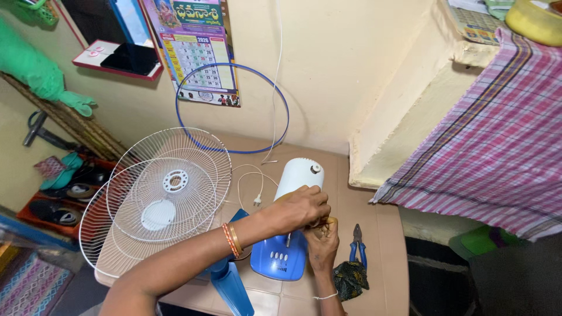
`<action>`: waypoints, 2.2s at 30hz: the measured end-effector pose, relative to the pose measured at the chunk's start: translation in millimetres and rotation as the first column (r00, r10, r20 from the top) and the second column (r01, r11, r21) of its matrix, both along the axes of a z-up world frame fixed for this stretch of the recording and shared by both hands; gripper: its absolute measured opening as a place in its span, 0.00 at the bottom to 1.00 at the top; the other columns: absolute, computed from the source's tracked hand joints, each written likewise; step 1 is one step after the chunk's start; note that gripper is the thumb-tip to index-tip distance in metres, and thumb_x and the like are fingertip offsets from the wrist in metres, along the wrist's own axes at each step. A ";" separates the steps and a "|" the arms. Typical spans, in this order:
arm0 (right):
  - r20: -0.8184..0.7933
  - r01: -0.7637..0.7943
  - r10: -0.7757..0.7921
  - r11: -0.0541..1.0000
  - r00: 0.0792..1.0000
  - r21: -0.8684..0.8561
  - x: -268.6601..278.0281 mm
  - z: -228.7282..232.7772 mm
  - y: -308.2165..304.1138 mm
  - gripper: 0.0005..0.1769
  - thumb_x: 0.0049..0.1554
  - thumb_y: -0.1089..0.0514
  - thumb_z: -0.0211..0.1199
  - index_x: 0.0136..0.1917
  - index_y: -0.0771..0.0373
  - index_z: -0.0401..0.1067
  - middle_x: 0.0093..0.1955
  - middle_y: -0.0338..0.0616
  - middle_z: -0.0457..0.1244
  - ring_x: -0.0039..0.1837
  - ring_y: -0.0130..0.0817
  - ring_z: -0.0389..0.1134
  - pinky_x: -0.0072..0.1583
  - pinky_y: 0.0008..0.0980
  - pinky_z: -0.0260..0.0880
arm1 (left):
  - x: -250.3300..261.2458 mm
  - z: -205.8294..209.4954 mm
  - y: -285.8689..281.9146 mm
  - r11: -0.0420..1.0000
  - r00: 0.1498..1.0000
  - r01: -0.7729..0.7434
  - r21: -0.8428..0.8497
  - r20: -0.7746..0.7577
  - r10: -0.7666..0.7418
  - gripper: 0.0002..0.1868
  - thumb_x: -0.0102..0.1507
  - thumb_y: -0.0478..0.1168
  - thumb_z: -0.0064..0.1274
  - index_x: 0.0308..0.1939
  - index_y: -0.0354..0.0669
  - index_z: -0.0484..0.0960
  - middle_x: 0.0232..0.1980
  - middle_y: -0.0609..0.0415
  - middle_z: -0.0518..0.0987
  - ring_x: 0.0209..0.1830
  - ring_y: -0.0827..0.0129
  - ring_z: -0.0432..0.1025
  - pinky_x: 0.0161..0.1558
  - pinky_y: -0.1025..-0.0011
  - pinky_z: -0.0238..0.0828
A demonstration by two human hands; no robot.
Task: The person disassembles the motor housing of a table fan, removes a small white plastic cap, and uses a yellow screwdriver to adjust or clean the internal shaft area. They repeatedly insert and remove the cap while manipulating the motor housing and shaft.
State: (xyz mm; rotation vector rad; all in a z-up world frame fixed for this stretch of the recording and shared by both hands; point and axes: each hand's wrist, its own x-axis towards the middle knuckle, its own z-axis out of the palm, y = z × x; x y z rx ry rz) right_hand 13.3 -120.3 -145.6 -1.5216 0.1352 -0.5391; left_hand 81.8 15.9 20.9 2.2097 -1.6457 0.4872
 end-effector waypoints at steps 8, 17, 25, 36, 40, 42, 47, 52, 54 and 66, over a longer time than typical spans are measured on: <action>-0.011 0.038 -0.038 0.999 0.999 -0.028 -19.5 25.9 -17.8 0.22 0.59 0.60 0.64 0.65 0.67 0.68 0.52 0.43 0.68 0.53 0.25 0.69 0.56 0.25 0.70 | -1.1 -27.2 59.9 0.837 0.859 -0.291 -0.463 -0.511 0.016 0.17 0.58 0.41 0.64 0.50 0.40 0.85 0.47 0.48 0.80 0.51 0.58 0.74 0.53 0.63 0.71; 0.082 -0.093 0.126 0.941 0.989 -0.326 -7.1 105.8 -22.5 0.20 0.65 0.54 0.57 0.64 0.66 0.75 0.73 0.47 0.62 0.71 0.34 0.64 0.66 0.30 0.65 | -27.5 -76.5 70.9 0.691 0.652 -0.481 -0.539 -0.747 -0.129 0.22 0.59 0.33 0.61 0.58 0.38 0.81 0.49 0.49 0.79 0.50 0.65 0.79 0.53 0.70 0.79; 0.083 -0.104 0.145 0.920 0.986 -0.377 -5.6 116.5 -21.4 0.17 0.65 0.57 0.56 0.63 0.65 0.76 0.70 0.48 0.65 0.71 0.36 0.65 0.69 0.33 0.65 | -24.5 -78.5 65.1 0.666 0.642 -0.484 -0.567 -0.748 -0.171 0.20 0.60 0.32 0.61 0.57 0.36 0.81 0.49 0.49 0.79 0.50 0.66 0.80 0.51 0.72 0.81; -0.093 -0.179 0.153 0.833 0.984 -0.523 0.6 149.1 -11.2 0.22 0.62 0.48 0.58 0.65 0.59 0.76 0.79 0.49 0.57 0.77 0.41 0.59 0.71 0.40 0.62 | -22.2 -110.4 59.3 0.691 0.497 -0.556 -0.462 -0.851 -0.169 0.20 0.62 0.35 0.59 0.58 0.37 0.77 0.48 0.50 0.84 0.48 0.69 0.82 0.49 0.71 0.79; -0.204 -0.257 0.158 0.675 0.966 -0.692 22.2 166.0 -2.1 0.27 0.61 0.43 0.58 0.70 0.52 0.71 0.82 0.54 0.50 0.82 0.49 0.48 0.76 0.43 0.51 | -29.5 -129.4 57.4 0.734 0.469 -0.553 -0.393 -0.876 -0.116 0.22 0.62 0.39 0.60 0.60 0.39 0.77 0.50 0.48 0.85 0.49 0.66 0.81 0.51 0.68 0.78; -0.235 -0.279 0.152 0.573 0.960 -0.771 30.5 168.7 2.8 0.28 0.61 0.41 0.57 0.71 0.50 0.70 0.83 0.57 0.46 0.84 0.52 0.41 0.77 0.45 0.45 | -32.4 -133.3 57.1 0.750 0.465 -0.561 -0.351 -0.883 -0.065 0.26 0.60 0.40 0.62 0.62 0.40 0.77 0.52 0.47 0.84 0.50 0.64 0.80 0.52 0.67 0.77; -0.264 -0.308 0.160 0.556 0.951 -0.772 33.9 164.1 5.9 0.28 0.61 0.39 0.54 0.72 0.47 0.69 0.84 0.57 0.43 0.85 0.53 0.37 0.78 0.46 0.42 | -27.9 -129.3 52.7 0.754 0.492 -0.558 -0.346 -0.870 -0.035 0.36 0.59 0.42 0.64 0.69 0.41 0.70 0.58 0.45 0.80 0.57 0.58 0.76 0.58 0.64 0.74; -0.247 -0.280 0.135 0.549 0.960 -0.788 31.7 164.8 4.9 0.27 0.61 0.41 0.54 0.72 0.47 0.70 0.84 0.56 0.44 0.85 0.53 0.38 0.78 0.46 0.43 | -22.7 -118.7 51.4 0.802 0.627 -0.461 -0.381 -0.779 -0.009 0.39 0.60 0.45 0.63 0.72 0.38 0.66 0.64 0.40 0.76 0.65 0.51 0.73 0.61 0.60 0.70; -0.240 -0.272 0.131 0.541 0.962 -0.796 30.7 167.2 5.4 0.27 0.61 0.43 0.55 0.71 0.47 0.71 0.83 0.56 0.45 0.84 0.53 0.39 0.78 0.45 0.43 | -19.1 -115.6 53.2 0.841 0.611 -0.438 -0.318 -0.792 0.018 0.41 0.60 0.47 0.62 0.74 0.39 0.63 0.65 0.40 0.76 0.66 0.50 0.71 0.62 0.59 0.69; -0.221 -0.234 0.084 0.459 0.972 -0.857 24.0 175.2 12.8 0.24 0.59 0.49 0.54 0.68 0.42 0.74 0.82 0.53 0.48 0.82 0.53 0.45 0.76 0.45 0.50 | 39.2 -108.6 56.1 0.959 0.637 -0.099 -0.264 -0.758 -0.143 0.79 0.45 0.54 0.74 0.80 0.34 0.28 0.84 0.33 0.38 0.85 0.47 0.36 0.80 0.59 0.40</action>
